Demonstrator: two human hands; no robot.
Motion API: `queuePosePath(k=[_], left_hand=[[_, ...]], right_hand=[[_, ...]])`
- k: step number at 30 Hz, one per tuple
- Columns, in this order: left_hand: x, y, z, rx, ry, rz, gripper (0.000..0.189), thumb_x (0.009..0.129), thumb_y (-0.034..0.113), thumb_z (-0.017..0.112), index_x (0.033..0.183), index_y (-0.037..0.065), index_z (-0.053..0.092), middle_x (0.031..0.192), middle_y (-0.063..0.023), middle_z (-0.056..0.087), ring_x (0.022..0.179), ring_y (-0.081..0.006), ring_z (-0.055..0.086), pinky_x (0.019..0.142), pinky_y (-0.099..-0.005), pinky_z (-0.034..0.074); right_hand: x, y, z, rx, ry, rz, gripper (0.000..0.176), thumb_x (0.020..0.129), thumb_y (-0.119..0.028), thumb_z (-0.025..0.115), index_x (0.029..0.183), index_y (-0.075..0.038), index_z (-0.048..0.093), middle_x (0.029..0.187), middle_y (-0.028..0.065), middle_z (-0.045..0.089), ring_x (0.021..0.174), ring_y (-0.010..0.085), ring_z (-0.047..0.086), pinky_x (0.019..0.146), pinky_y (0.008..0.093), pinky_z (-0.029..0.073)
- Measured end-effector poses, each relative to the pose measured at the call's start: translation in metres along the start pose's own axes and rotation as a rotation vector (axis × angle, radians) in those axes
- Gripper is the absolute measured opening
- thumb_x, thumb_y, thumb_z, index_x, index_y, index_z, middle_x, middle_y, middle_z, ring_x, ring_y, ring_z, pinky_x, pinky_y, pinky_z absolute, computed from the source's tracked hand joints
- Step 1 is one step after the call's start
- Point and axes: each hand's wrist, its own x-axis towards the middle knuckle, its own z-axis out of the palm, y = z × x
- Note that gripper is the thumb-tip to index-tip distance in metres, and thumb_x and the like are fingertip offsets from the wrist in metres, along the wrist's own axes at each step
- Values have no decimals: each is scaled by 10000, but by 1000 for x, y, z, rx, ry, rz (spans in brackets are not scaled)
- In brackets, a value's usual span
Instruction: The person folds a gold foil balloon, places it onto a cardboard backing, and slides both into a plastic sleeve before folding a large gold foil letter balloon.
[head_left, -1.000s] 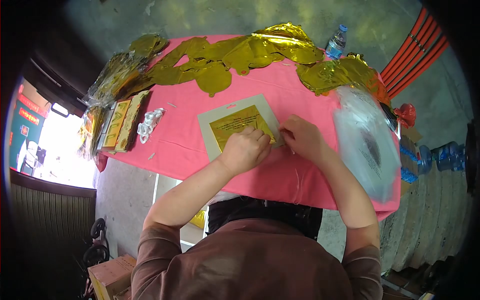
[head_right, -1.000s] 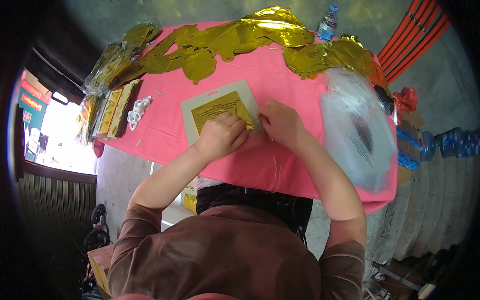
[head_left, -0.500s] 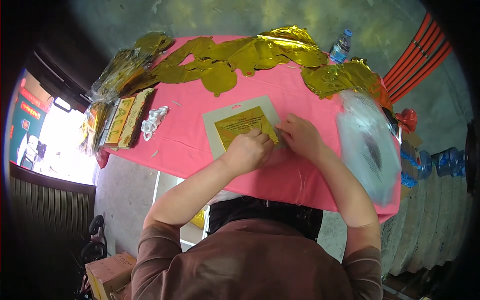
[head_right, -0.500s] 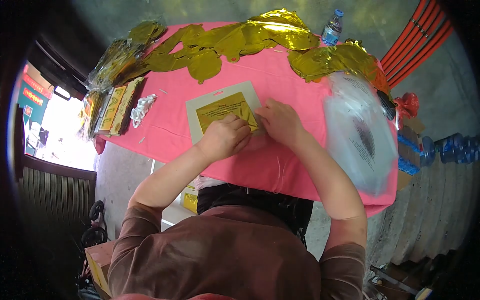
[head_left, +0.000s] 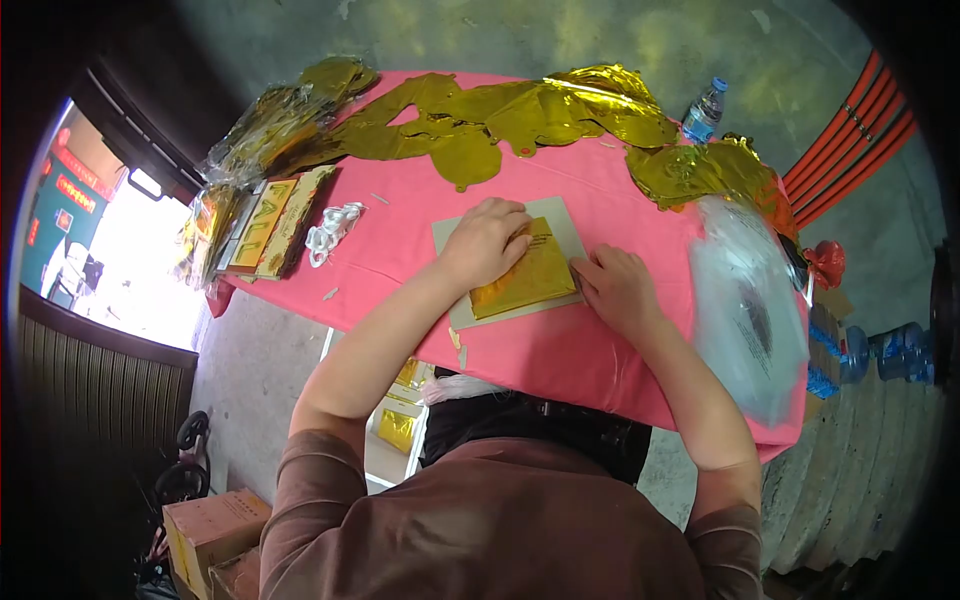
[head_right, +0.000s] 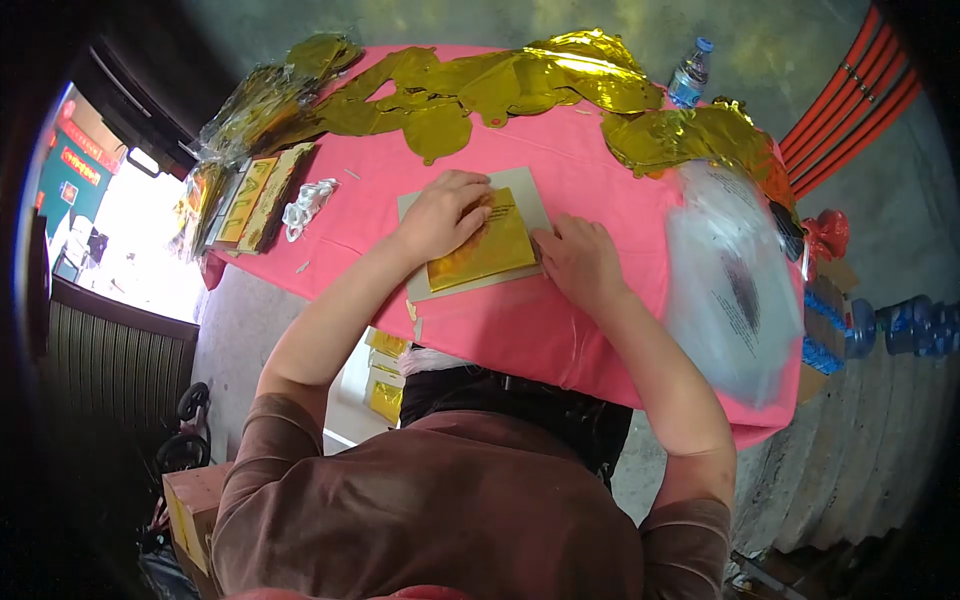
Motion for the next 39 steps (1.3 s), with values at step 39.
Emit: queuePosePath(k=[39], left_hand=[[13, -5, 19, -26, -99, 94, 270, 811, 175, 595, 1051, 53, 610, 1056, -90, 568, 1061, -279, 503, 933, -402, 391]], right_hand=[[3, 10, -37, 313, -393, 227, 467, 632, -193, 778, 1055, -48, 644, 1015, 93, 553, 1007, 281, 528, 896, 363, 417]])
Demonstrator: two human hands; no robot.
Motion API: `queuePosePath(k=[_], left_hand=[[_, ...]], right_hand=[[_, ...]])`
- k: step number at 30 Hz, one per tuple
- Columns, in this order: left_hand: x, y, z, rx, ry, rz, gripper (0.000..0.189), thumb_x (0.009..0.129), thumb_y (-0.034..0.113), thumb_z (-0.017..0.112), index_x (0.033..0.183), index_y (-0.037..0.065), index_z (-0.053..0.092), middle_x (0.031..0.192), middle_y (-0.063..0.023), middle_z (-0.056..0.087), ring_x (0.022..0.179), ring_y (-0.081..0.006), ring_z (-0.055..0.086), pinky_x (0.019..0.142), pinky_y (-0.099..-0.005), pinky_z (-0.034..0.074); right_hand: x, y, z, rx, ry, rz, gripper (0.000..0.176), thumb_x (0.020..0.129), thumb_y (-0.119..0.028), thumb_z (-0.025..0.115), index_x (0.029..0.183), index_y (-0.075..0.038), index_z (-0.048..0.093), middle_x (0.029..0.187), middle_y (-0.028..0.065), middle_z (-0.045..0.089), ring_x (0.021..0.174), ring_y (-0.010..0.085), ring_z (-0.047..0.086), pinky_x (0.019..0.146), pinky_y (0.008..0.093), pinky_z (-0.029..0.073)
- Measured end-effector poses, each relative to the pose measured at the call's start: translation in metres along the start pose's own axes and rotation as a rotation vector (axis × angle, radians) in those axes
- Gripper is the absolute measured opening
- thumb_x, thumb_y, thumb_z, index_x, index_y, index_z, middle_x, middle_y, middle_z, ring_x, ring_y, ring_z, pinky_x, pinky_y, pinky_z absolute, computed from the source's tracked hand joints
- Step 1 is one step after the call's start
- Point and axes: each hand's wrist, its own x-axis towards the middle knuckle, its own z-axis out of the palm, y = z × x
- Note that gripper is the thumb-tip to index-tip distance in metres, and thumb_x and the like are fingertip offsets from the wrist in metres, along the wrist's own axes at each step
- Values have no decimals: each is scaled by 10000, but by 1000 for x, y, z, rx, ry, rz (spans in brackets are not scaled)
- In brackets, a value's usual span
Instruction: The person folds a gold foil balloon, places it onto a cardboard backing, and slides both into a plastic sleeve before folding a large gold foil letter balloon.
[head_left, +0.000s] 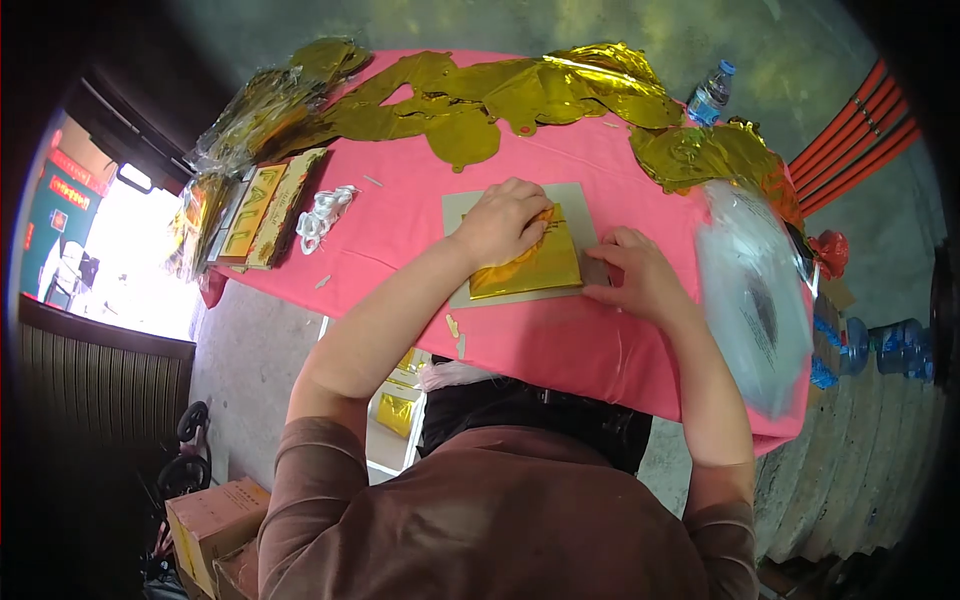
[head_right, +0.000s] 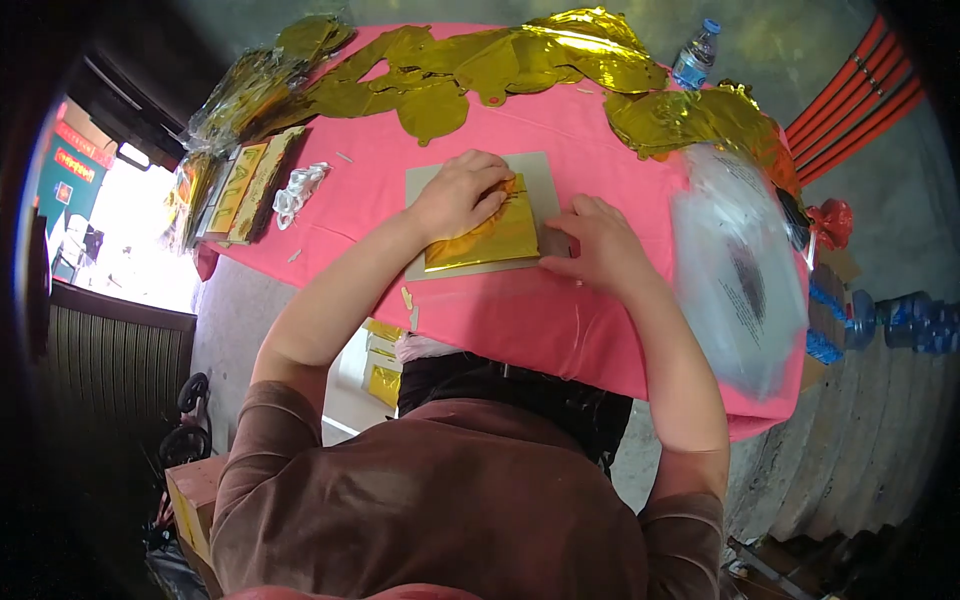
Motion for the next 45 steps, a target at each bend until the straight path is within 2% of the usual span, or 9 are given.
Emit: queuePosePath(k=[7, 11, 16, 18, 23, 36, 40, 42, 45], left_hand=[[11, 16, 2, 42, 99, 39, 364, 792, 172, 613, 1129, 49, 551, 1029, -107, 581, 1000, -299, 542, 909, -410, 413], [-2, 27, -16, -114, 183, -23, 320, 781, 150, 622, 1079, 42, 580, 1038, -113, 583, 1006, -304, 545, 913, -414, 414], [-39, 32, -39, -99, -64, 23, 278, 781, 115, 663, 1045, 41, 615, 1106, -134, 585, 1072, -314, 525, 929, -405, 417], [-47, 28, -35, -108, -60, 12, 276, 782, 121, 668, 1043, 44, 617, 1122, -130, 580, 1085, -312, 516, 937, -403, 410], [-53, 27, -28, -122, -64, -26, 271, 785, 130, 675, 1040, 52, 622, 1165, -121, 562, 1110, -307, 497, 958, -403, 391], [-58, 27, -35, -198, -176, -63, 386, 831, 164, 632, 1197, 85, 540, 1297, -135, 467, 1218, -319, 413, 1025, -413, 326], [-58, 28, -36, -193, -179, -61, 389, 833, 171, 630, 1201, 84, 536, 1305, -135, 461, 1225, -319, 406, 1032, -418, 320], [-58, 27, -35, -198, -182, -64, 390, 833, 171, 631, 1200, 85, 536, 1306, -136, 460, 1225, -321, 405, 1033, -418, 320], [-57, 28, -37, -198, -189, -66, 393, 832, 170, 633, 1203, 87, 532, 1306, -138, 458, 1226, -323, 404, 1033, -420, 320]], right_hand=[[-12, -17, -6, -135, 194, -86, 344, 688, -155, 740, 997, -41, 641, 1047, 125, 592, 998, 311, 560, 866, 397, 445], [-18, -41, 16, 51, 199, -207, 213, 742, -107, 689, 927, -28, 620, 983, 132, 608, 923, 322, 587, 781, 391, 485], [-15, -54, 38, 142, 176, -236, 166, 765, -105, 667, 900, -30, 606, 884, 127, 607, 863, 312, 596, 730, 387, 493], [-11, -59, 35, 64, 72, -115, 129, 788, -129, 635, 872, -44, 587, 874, 113, 580, 870, 295, 584, 722, 409, 494], [1, -67, 31, -18, -132, -87, 114, 793, -133, 613, 859, -42, 591, 869, 114, 579, 843, 292, 595, 713, 406, 505], [7, -65, 46, -193, -57, -410, 126, 716, -76, 604, 813, -32, 536, 827, 121, 533, 788, 297, 583, 667, 398, 495], [3, -68, 48, 3, 35, -369, 146, 733, -92, 613, 829, -30, 522, 825, 129, 522, 771, 304, 585, 653, 408, 488], [1, -75, 46, 23, -43, -190, 150, 752, -105, 616, 835, -39, 511, 827, 128, 527, 761, 313, 586, 651, 416, 483], [5, -73, 47, -24, -124, -250, 136, 755, -107, 620, 822, -38, 524, 827, 120, 540, 745, 305, 595, 659, 414, 491]])
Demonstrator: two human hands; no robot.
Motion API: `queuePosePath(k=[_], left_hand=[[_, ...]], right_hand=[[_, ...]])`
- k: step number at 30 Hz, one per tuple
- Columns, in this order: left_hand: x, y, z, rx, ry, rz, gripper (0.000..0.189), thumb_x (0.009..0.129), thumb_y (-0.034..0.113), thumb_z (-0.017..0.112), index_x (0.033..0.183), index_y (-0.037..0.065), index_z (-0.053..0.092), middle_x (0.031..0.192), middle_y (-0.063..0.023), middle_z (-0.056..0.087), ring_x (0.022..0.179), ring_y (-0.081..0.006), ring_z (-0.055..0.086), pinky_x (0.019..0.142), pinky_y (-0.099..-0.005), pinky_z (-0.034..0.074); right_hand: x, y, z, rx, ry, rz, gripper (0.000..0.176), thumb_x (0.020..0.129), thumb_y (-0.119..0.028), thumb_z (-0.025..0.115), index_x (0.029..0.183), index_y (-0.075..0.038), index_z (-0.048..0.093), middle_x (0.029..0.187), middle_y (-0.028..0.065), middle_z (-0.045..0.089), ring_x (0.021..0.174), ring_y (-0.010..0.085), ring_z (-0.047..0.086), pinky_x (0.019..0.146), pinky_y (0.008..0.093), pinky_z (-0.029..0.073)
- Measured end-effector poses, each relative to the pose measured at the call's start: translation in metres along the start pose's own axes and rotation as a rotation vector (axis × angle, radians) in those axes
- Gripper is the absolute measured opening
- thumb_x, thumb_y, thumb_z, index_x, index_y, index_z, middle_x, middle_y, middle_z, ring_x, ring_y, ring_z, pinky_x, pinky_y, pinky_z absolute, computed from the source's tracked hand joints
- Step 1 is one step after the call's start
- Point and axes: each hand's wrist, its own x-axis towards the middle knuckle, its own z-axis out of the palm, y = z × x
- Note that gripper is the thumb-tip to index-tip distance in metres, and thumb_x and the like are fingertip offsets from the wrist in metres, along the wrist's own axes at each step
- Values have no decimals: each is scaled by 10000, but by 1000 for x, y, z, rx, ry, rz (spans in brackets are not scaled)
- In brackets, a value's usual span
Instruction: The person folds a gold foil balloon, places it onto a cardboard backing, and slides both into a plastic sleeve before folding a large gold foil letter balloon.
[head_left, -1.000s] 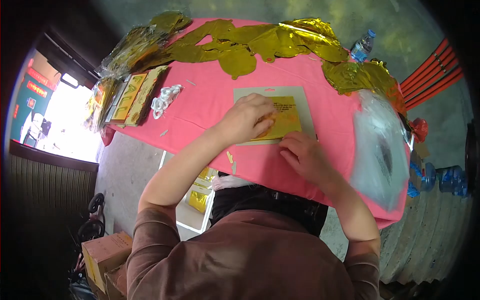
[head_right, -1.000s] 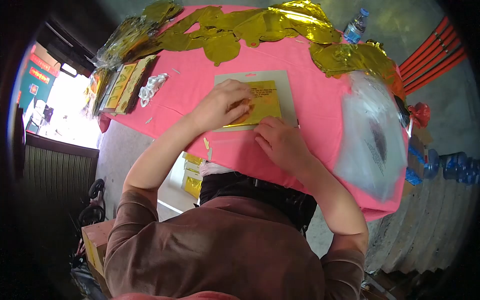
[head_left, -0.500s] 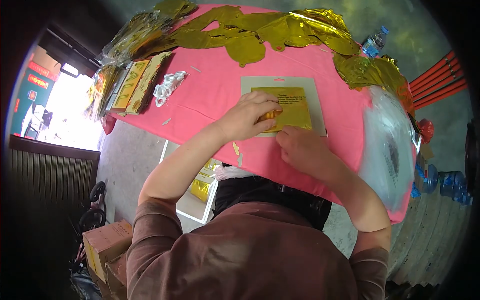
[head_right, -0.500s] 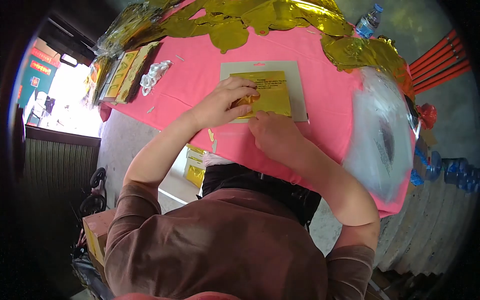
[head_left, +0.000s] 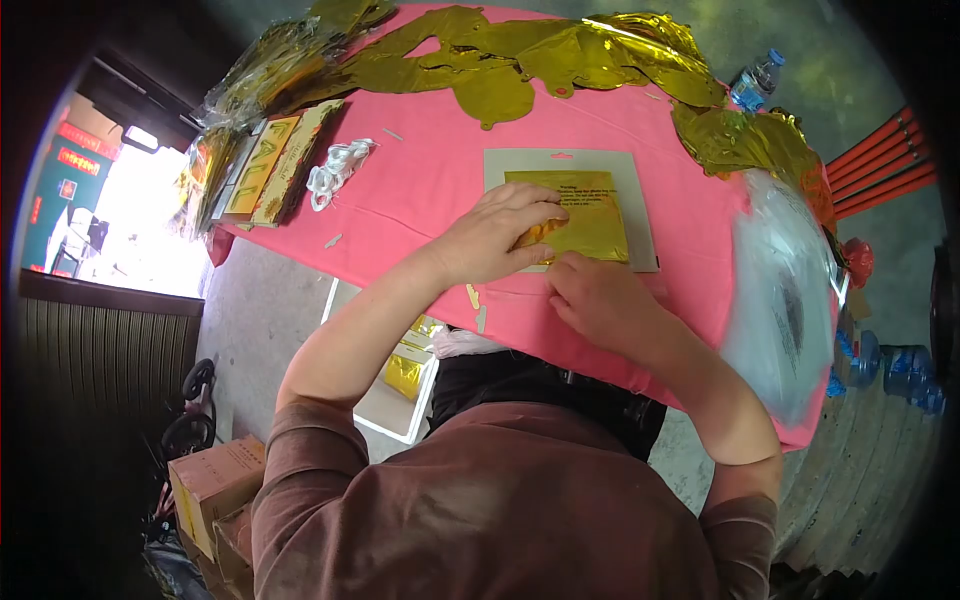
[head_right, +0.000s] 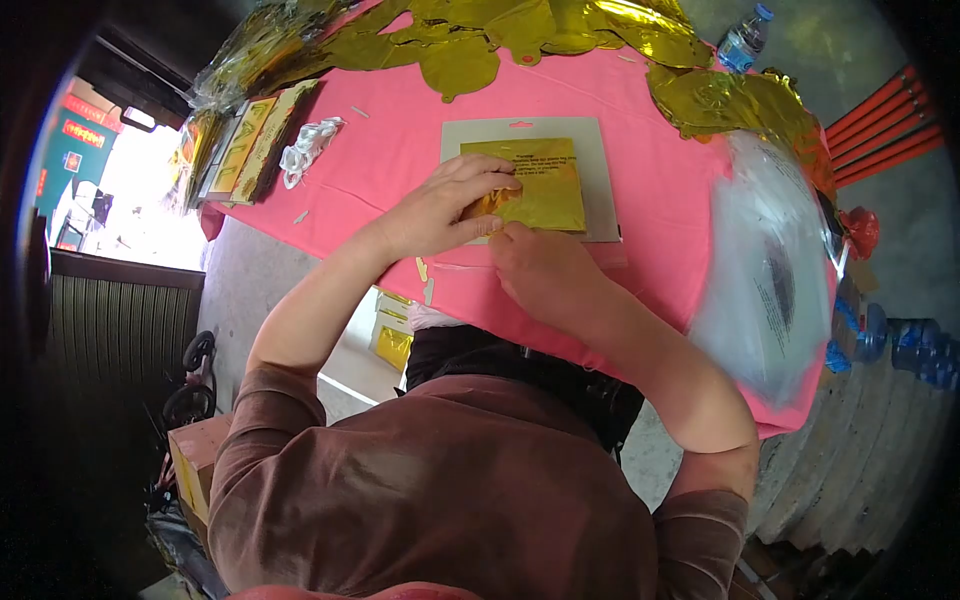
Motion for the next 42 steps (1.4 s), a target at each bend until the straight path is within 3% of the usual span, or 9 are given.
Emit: queuePosePath(k=[4, 9, 12, 19, 21, 28, 30, 34, 42], left_hand=[[0, -1, 1, 17, -5, 4, 413, 825, 163, 635, 1215, 93, 520, 1307, -139, 454, 1228, -327, 401, 1033, -424, 321], [-1, -4, 4, 47, 3, 28, 435, 810, 148, 639, 1221, 93, 508, 1308, -138, 450, 1231, -329, 396, 1035, -424, 320], [-1, -3, 3, 55, 3, 29, 437, 808, 142, 640, 1220, 94, 504, 1308, -135, 450, 1231, -327, 395, 1035, -424, 321], [0, -2, 3, 53, -2, 25, 427, 816, 151, 648, 1216, 101, 507, 1310, -128, 448, 1231, -323, 394, 1033, -426, 321], [0, -3, 4, 47, 1, 23, 427, 815, 151, 650, 1215, 100, 507, 1310, -127, 447, 1231, -323, 393, 1033, -425, 321], [-1, -4, 5, 53, 12, 27, 414, 816, 150, 645, 1206, 104, 513, 1308, -127, 451, 1231, -320, 395, 1033, -420, 316], [-1, -6, 5, 56, 13, 34, 410, 816, 146, 639, 1205, 106, 514, 1309, -128, 451, 1232, -320, 394, 1033, -420, 316], [-1, -6, 4, 52, 1, 28, 409, 811, 144, 630, 1202, 111, 516, 1313, -131, 451, 1232, -322, 396, 1034, -420, 315], [-2, -9, 8, 92, 61, 92, 414, 809, 213, 651, 1188, 91, 536, 1262, -121, 481, 1196, -311, 422, 1015, -410, 335]], right_hand=[[9, -5, -2, -192, -153, -54, 119, 754, -79, 593, 836, 0, 557, 833, 131, 576, 760, 252, 640, 614, 365, 531], [12, -1, 10, -247, 63, -258, 115, 724, -44, 580, 825, 6, 562, 831, 150, 582, 739, 266, 649, 577, 339, 530], [9, -4, 12, -200, 174, -243, 131, 714, -32, 576, 837, 10, 558, 834, 161, 578, 737, 276, 651, 575, 331, 532], [15, -8, 14, -176, 57, -177, 154, 712, -21, 566, 855, 36, 555, 791, 166, 608, 677, 268, 656, 558, 328, 533], [17, -9, 16, -150, 80, -181, 114, 694, -34, 567, 795, 7, 533, 693, 147, 581, 647, 288, 623, 574, 367, 523], [19, -5, 19, -65, 74, -159, 174, 698, -48, 583, 858, 11, 554, 775, 164, 610, 696, 299, 645, 553, 356, 529], [20, -8, 21, 81, 254, -209, 168, 703, -53, 574, 860, 2, 552, 781, 169, 607, 743, 326, 638, 570, 376, 530], [24, -12, 29, 83, 286, -173, 102, 697, -45, 578, 772, -18, 515, 750, 149, 570, 738, 327, 600, 598, 403, 501], [29, -8, 39, -145, 281, -349, 122, 668, -51, 587, 751, -7, 509, 729, 153, 563, 716, 306, 605, 617, 368, 511]])
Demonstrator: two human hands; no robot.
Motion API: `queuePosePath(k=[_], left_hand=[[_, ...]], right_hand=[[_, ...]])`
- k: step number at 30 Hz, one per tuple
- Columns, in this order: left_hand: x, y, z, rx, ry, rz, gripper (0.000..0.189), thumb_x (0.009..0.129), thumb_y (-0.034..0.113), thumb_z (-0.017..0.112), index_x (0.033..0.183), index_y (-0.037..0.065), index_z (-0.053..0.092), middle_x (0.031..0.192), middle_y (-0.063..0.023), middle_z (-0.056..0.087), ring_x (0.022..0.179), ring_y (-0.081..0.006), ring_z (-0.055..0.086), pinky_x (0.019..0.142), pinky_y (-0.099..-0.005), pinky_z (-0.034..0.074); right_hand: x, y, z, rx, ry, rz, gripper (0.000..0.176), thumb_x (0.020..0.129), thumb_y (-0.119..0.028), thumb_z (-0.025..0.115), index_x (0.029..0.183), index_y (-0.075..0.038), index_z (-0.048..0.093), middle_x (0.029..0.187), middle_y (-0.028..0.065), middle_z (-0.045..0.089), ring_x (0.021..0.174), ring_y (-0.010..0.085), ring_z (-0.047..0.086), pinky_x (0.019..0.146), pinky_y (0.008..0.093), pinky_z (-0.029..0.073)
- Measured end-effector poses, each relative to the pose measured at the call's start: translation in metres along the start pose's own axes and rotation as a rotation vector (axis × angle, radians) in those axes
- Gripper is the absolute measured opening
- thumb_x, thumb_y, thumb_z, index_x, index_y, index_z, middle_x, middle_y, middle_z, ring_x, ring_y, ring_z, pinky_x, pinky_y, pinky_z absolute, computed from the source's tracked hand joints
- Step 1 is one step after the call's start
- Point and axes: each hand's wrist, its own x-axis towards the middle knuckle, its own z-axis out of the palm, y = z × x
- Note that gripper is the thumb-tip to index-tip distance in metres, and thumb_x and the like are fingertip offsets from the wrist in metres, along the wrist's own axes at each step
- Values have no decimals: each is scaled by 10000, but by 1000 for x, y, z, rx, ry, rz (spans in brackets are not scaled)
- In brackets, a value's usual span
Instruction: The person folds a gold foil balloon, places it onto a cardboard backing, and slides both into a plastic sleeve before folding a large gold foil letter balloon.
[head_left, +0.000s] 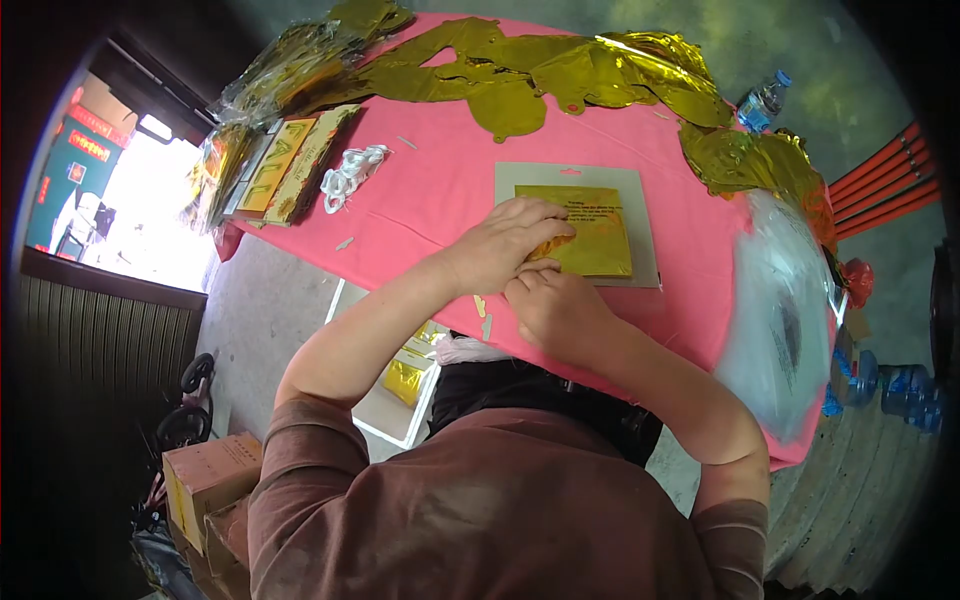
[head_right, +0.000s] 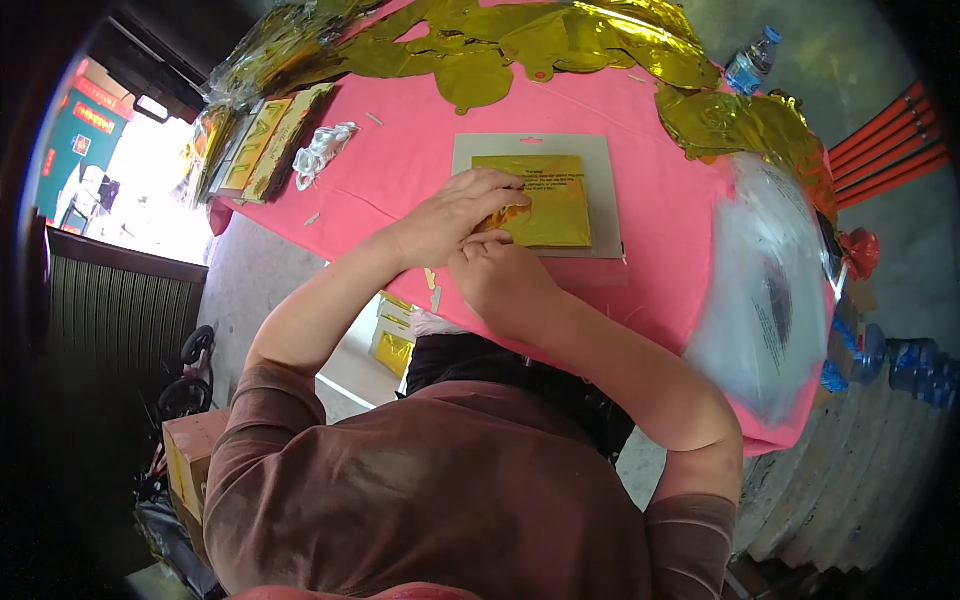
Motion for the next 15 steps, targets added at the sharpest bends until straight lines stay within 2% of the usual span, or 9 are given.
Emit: queuePosePath(k=[4, 6, 8, 9, 10, 11, 13, 14, 15], left_hand=[[1, 6, -2, 10, -11, -7, 411, 803, 213, 659, 1174, 85, 536, 1255, -130, 477, 1193, -309, 423, 1013, -411, 336], [2, 8, -5, -5, -44, -23, 417, 810, 201, 648, 1191, 87, 523, 1288, -138, 455, 1215, -315, 406, 1029, -420, 321], [1, 8, -6, -15, -75, -49, 423, 816, 188, 637, 1207, 90, 509, 1320, -146, 433, 1237, -321, 389, 1046, -429, 306], [1, 8, -5, -10, -72, -51, 422, 817, 183, 634, 1209, 89, 509, 1321, -148, 433, 1237, -323, 388, 1046, -428, 306], [1, 8, -5, -4, -69, -51, 422, 818, 178, 631, 1212, 89, 508, 1322, -150, 432, 1236, -325, 388, 1046, -427, 306], [1, 8, -5, -5, -70, -47, 422, 818, 178, 631, 1212, 89, 508, 1322, -150, 432, 1236, -325, 388, 1046, -427, 306], [2, 8, -6, -19, -75, -46, 429, 822, 172, 623, 1224, 89, 499, 1323, -153, 431, 1238, -328, 385, 1046, -428, 306], [3, 8, -6, -19, -76, -37, 429, 822, 172, 623, 1224, 89, 499, 1323, -153, 431, 1238, -328, 385, 1046, -428, 306], [3, 8, -5, -30, -56, -36, 410, 823, 168, 623, 1209, 86, 513, 1304, -156, 447, 1225, -331, 399, 1038, -430, 316]], right_hand=[[-15, 3, -23, 128, -110, 17, 139, 682, -56, 591, 792, -10, 521, 769, 155, 569, 732, 298, 601, 660, 366, 496], [-26, 4, -61, 389, -94, 199, 133, 712, -55, 598, 809, -38, 508, 767, 109, 535, 721, 267, 569, 656, 355, 468], [-40, 12, -110, 599, 76, 422, 118, 756, -53, 591, 829, -51, 499, 782, 80, 518, 717, 236, 539, 654, 329, 452], [-54, 24, -124, 379, 295, 439, 101, 785, -55, 585, 832, -49, 495, 809, 75, 514, 747, 210, 535, 698, 301, 450], [-54, 19, -160, 484, 412, 631, 91, 861, -98, 552, 831, -19, 519, 811, 37, 477, 804, 158, 499, 811, 298, 431], [-58, 24, -179, 859, 694, 561, 110, 862, -107, 565, 825, -23, 504, 782, 29, 450, 768, 155, 483, 850, 309, 434], [-90, 34, -217, 1173, 998, 493, 108, 847, -91, 574, 822, -45, 479, 745, 10, 434, 716, 141, 483, 781, 290, 449], [-107, 40, -227, 1165, 1004, 491, 108, 847, -91, 574, 822, -45, 479, 745, 10, 434, 716, 141, 483, 781, 290, 449], [-113, 39, -235, 1252, 833, 536, 102, 840, -77, 568, 830, -61, 467, 729, -1, 419, 672, 131, 467, 729, 272, 447]])
